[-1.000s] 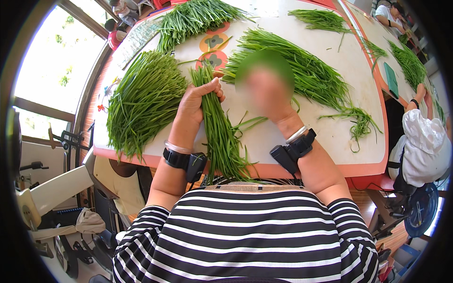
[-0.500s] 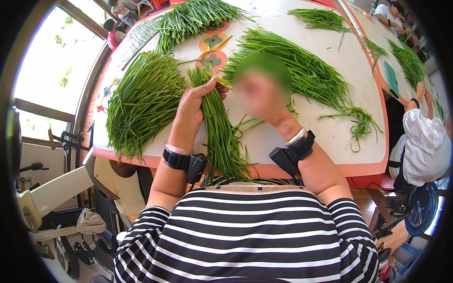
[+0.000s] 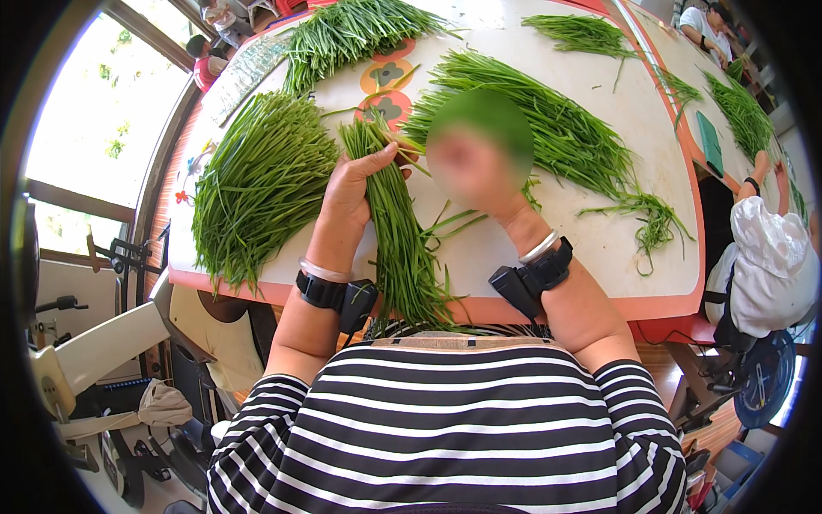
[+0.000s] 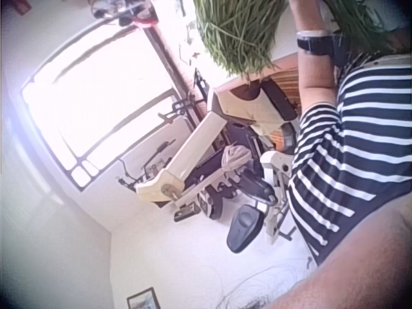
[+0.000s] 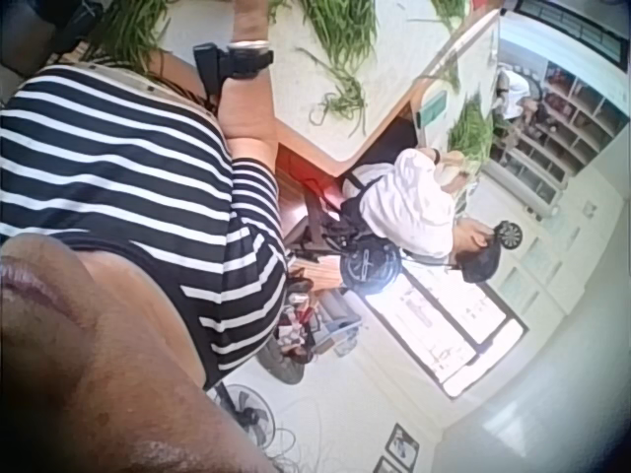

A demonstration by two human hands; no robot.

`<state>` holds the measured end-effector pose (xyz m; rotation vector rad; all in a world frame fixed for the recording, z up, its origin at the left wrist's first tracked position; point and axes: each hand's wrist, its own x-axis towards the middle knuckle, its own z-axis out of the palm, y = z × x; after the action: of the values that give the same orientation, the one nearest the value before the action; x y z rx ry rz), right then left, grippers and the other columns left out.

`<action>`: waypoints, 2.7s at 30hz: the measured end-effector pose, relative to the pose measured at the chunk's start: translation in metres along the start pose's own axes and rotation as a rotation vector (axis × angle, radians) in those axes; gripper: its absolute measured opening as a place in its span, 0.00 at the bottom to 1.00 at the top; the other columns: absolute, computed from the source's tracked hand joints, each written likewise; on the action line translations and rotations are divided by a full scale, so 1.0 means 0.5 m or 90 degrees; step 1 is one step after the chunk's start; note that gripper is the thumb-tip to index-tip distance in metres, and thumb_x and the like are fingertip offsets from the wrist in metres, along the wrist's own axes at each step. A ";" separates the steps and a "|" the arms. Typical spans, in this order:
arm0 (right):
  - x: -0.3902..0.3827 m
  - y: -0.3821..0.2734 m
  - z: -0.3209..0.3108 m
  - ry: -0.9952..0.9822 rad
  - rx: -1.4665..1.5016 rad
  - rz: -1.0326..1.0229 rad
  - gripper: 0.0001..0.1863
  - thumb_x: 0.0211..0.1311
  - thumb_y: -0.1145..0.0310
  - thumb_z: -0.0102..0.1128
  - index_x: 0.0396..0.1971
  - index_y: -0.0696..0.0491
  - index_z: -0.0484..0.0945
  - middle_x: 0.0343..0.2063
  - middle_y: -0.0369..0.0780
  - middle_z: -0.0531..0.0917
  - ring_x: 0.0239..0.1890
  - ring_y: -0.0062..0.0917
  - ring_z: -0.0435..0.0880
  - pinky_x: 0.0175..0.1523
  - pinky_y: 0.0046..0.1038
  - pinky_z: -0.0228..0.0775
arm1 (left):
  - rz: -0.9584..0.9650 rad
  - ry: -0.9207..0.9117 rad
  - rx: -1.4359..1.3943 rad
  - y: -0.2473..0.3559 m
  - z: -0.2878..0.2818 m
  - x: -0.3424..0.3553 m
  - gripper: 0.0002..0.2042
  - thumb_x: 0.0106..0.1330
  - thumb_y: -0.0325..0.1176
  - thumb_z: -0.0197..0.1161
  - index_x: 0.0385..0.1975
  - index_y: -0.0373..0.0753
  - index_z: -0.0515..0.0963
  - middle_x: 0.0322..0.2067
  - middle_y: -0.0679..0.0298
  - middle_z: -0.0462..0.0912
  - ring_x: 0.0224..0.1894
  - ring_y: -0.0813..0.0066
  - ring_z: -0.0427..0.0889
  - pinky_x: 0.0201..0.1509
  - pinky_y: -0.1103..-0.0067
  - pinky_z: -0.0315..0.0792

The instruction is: The person sorts and bundles long green vegetables on a table. They pick up bunches of the greens, align them, and separate them into smaller groups, occasionally discarding stray pieces. The process is repetitive and involves manual handling of the produce.

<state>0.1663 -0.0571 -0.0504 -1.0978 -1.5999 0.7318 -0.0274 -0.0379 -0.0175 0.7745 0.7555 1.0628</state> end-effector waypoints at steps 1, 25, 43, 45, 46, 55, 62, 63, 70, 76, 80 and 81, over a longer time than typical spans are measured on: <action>0.002 0.003 -0.004 0.004 0.022 0.021 0.03 0.64 0.74 0.60 0.35 0.55 0.79 0.27 0.28 0.79 0.23 0.05 0.66 0.27 0.10 0.58 | 0.006 -0.008 -0.002 0.001 0.001 0.000 0.08 0.60 0.28 0.66 0.35 0.35 0.77 0.29 0.59 0.82 0.30 0.72 0.83 0.35 0.77 0.77; -0.052 -0.205 -0.298 0.236 0.065 -0.011 0.08 0.68 0.68 0.55 0.40 0.55 0.79 0.24 0.32 0.80 0.19 0.06 0.63 0.23 0.10 0.50 | 0.001 -0.141 -0.188 -0.004 -0.050 0.023 0.11 0.60 0.29 0.65 0.39 0.34 0.73 0.23 0.65 0.73 0.25 0.74 0.74 0.32 0.76 0.72; -0.119 -0.180 -0.225 0.034 -0.320 0.049 0.04 0.58 0.74 0.62 0.32 0.58 0.80 0.23 0.34 0.80 0.23 0.13 0.71 0.29 0.18 0.64 | -0.012 -0.126 -0.235 -0.013 -0.068 0.036 0.15 0.60 0.28 0.66 0.44 0.31 0.71 0.23 0.66 0.74 0.24 0.75 0.76 0.31 0.77 0.75; -0.081 -0.165 -0.156 -0.054 -0.319 -0.003 0.05 0.57 0.74 0.62 0.32 0.58 0.80 0.22 0.37 0.78 0.22 0.17 0.71 0.29 0.19 0.64 | -0.020 -0.108 -0.213 -0.008 -0.065 0.034 0.14 0.60 0.29 0.66 0.41 0.33 0.72 0.22 0.67 0.74 0.23 0.75 0.76 0.31 0.77 0.75; -0.060 -0.155 -0.128 -0.074 -0.330 -0.012 0.05 0.55 0.75 0.62 0.32 0.57 0.80 0.22 0.39 0.77 0.22 0.22 0.73 0.29 0.23 0.66 | -0.037 -0.105 -0.196 -0.010 -0.069 0.038 0.12 0.60 0.30 0.67 0.39 0.35 0.73 0.21 0.68 0.74 0.22 0.76 0.76 0.31 0.77 0.75; 0.052 -0.052 -0.016 -0.032 -0.553 -0.222 0.05 0.53 0.70 0.63 0.28 0.54 0.77 0.27 0.41 0.78 0.30 0.35 0.78 0.35 0.34 0.71 | -0.055 -0.036 -0.154 -0.016 -0.068 0.038 0.07 0.60 0.31 0.67 0.29 0.35 0.76 0.22 0.64 0.77 0.21 0.74 0.77 0.29 0.77 0.78; 0.055 -0.026 -0.026 0.029 -0.526 -0.197 0.06 0.54 0.69 0.64 0.30 0.53 0.79 0.27 0.40 0.77 0.29 0.34 0.79 0.33 0.32 0.71 | -0.047 -0.048 -0.133 -0.017 -0.057 0.033 0.08 0.61 0.30 0.67 0.27 0.35 0.75 0.21 0.64 0.76 0.21 0.73 0.77 0.28 0.77 0.77; 0.055 -0.025 -0.026 0.028 -0.537 -0.189 0.06 0.54 0.69 0.64 0.30 0.53 0.79 0.27 0.40 0.77 0.28 0.34 0.79 0.33 0.32 0.71 | -0.044 -0.048 -0.123 -0.016 -0.055 0.034 0.08 0.61 0.30 0.67 0.27 0.35 0.75 0.21 0.64 0.76 0.21 0.73 0.77 0.28 0.77 0.77; 0.061 0.013 -0.039 0.132 -0.442 -0.342 0.05 0.54 0.73 0.65 0.30 0.55 0.79 0.27 0.38 0.78 0.23 0.27 0.76 0.30 0.28 0.69 | -0.046 -0.005 -0.104 -0.012 -0.051 0.033 0.09 0.60 0.31 0.68 0.27 0.34 0.76 0.20 0.63 0.77 0.20 0.74 0.77 0.26 0.77 0.77; 0.031 -0.045 0.004 0.071 -0.194 -0.138 0.03 0.56 0.77 0.64 0.29 0.57 0.78 0.19 0.30 0.74 0.18 0.11 0.62 0.23 0.17 0.56 | -0.008 0.003 -0.060 -0.010 -0.034 0.021 0.09 0.56 0.29 0.70 0.30 0.35 0.76 0.20 0.63 0.78 0.20 0.73 0.78 0.27 0.78 0.76; 0.021 -0.058 0.021 0.000 -0.198 -0.133 0.03 0.56 0.77 0.64 0.29 0.57 0.79 0.21 0.30 0.76 0.18 0.11 0.62 0.24 0.17 0.57 | -0.004 -0.004 -0.061 -0.014 -0.038 0.022 0.10 0.55 0.29 0.70 0.34 0.34 0.78 0.23 0.63 0.79 0.22 0.73 0.79 0.28 0.78 0.75; 0.020 -0.057 0.020 -0.019 -0.192 -0.133 0.03 0.57 0.76 0.64 0.29 0.58 0.79 0.21 0.30 0.76 0.19 0.11 0.63 0.24 0.17 0.58 | -0.008 -0.007 -0.064 -0.014 -0.036 0.021 0.11 0.55 0.28 0.70 0.35 0.33 0.78 0.24 0.63 0.80 0.24 0.73 0.79 0.29 0.78 0.75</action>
<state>0.1474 -0.0589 -0.0247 -1.1138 -1.8598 0.3774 -0.0363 -0.0270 -0.0346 0.6882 0.6915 1.0769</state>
